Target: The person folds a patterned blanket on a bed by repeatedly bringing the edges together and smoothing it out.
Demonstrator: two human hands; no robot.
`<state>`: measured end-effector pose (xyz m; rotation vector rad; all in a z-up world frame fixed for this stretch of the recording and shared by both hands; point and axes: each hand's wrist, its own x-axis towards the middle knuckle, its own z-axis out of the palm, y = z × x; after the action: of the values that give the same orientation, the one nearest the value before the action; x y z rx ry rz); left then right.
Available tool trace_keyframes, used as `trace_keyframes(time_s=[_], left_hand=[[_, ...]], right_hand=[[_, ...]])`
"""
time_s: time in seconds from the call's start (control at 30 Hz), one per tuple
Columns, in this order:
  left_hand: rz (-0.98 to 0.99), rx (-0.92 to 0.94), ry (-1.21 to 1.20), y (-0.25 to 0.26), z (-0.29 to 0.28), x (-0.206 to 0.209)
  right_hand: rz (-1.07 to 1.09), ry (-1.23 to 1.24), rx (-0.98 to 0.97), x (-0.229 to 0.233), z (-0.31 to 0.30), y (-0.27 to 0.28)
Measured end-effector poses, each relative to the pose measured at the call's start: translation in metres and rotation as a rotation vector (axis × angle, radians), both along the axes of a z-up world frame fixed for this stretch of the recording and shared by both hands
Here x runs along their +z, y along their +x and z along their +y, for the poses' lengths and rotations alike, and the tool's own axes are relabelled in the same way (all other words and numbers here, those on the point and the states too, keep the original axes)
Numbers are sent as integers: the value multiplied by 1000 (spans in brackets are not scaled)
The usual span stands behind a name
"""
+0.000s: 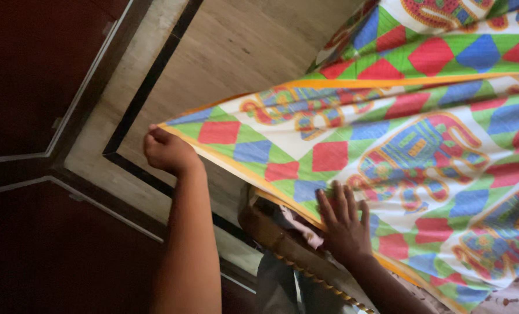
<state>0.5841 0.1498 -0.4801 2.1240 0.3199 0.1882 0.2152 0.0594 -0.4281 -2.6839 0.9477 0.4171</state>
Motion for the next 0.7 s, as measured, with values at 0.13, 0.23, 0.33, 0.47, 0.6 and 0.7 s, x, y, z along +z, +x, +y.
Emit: trace_keyframes(time_s=[0.13, 0.23, 0.33, 0.47, 0.6, 0.7], left_hand=[[63, 89, -92, 26, 21, -16], [279, 24, 86, 36, 39, -46], [437, -235, 271, 17, 42, -63], [337, -738, 322, -46, 14, -30], [-155, -1283, -86, -147, -19, 33], [-271, -1687, -190, -203, -32, 83]], right_hand=[[100, -118, 13, 6, 17, -26], [75, -140, -71, 14, 20, -45], [-130, -47, -154, 21, 16, -64], [-222, -94, -164, 33, 2, -65], [-330, -107, -199, 53, -10, -53], [-345, -99, -243, 60, -18, -42]])
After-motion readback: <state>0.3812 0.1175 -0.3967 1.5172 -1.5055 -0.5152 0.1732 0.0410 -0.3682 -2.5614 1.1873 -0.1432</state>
